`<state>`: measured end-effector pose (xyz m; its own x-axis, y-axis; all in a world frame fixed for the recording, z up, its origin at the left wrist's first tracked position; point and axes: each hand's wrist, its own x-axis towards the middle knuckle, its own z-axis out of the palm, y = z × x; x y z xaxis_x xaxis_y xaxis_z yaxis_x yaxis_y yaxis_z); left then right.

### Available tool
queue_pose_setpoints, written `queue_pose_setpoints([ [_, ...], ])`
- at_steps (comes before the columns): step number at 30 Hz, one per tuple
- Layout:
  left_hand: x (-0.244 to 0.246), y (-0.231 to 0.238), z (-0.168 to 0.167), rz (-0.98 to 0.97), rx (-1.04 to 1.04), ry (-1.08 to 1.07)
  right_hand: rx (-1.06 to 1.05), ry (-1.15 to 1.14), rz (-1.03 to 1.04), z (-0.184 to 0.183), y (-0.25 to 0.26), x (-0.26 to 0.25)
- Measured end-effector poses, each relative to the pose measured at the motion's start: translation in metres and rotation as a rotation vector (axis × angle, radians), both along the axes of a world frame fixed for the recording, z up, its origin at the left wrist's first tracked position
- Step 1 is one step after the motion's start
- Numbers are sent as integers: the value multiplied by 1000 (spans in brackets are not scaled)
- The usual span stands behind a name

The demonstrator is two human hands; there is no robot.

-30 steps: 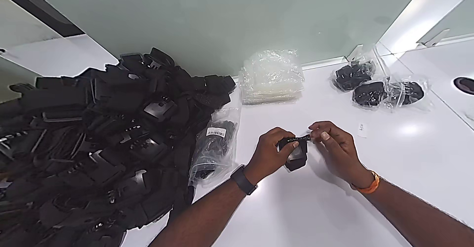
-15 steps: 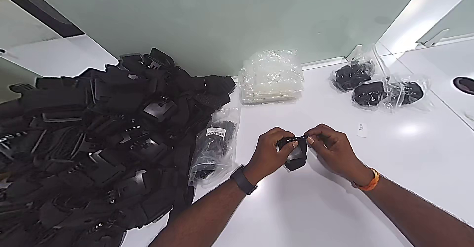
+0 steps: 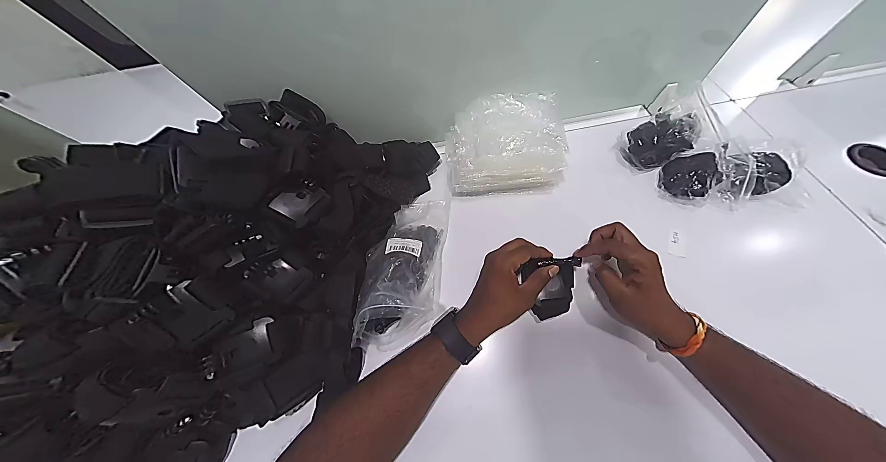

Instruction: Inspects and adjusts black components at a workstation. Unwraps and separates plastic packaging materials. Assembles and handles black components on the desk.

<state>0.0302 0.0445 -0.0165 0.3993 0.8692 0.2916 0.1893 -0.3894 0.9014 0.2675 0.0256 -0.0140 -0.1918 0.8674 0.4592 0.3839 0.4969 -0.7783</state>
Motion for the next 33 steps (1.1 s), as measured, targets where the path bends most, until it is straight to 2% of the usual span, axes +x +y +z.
queue_pose_setpoints([
  [7,-1,1,0,12,7,4,73,35,-16,1,0,-1],
  [19,0,1,-1,5,-2,2,7,26,-11,0,2,1],
  [25,0,1,-1,2,-1,-11,-101,-36,29,0,0,-1],
  [33,0,1,-2,-8,2,-18,-91,6,93,-3,0,-1],
])
